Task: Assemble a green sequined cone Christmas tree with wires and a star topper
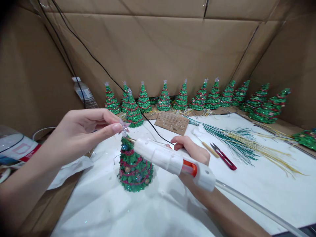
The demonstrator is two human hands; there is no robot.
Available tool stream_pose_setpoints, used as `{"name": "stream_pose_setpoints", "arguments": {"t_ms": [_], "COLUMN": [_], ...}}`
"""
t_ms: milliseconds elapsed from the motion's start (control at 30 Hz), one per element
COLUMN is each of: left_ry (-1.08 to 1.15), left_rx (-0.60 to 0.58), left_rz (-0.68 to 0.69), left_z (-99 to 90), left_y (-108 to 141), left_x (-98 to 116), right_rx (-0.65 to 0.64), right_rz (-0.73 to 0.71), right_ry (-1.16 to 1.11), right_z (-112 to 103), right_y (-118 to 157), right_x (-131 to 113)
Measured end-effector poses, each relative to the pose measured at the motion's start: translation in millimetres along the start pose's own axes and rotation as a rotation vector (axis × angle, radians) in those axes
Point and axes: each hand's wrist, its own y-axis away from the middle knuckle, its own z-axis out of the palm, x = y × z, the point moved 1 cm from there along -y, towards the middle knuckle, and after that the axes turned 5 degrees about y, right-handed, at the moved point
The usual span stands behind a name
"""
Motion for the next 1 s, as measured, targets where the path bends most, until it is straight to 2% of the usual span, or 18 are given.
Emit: {"name": "stream_pose_setpoints", "arguments": {"t_ms": [300,600,1000], "left_ry": [-0.038,-0.024,-0.031], "left_rx": [0.011,0.011,0.000], "left_rz": [0.000,-0.002,0.003], "left_z": [-2.5,-0.8,0.0], "left_y": [2.5,1.2,0.7], "left_x": [2.9,1.0,1.8], "right_rx": [-0.041,-0.046,-0.034], "right_rz": [0.024,0.033,0.074], "right_ry": [-0.068,0.026,-0.017], "right_z": [0.9,-0.8,-0.6], "right_y": [5.1,4.5,2.1], "right_x": [8.2,8.9,6.4]}}
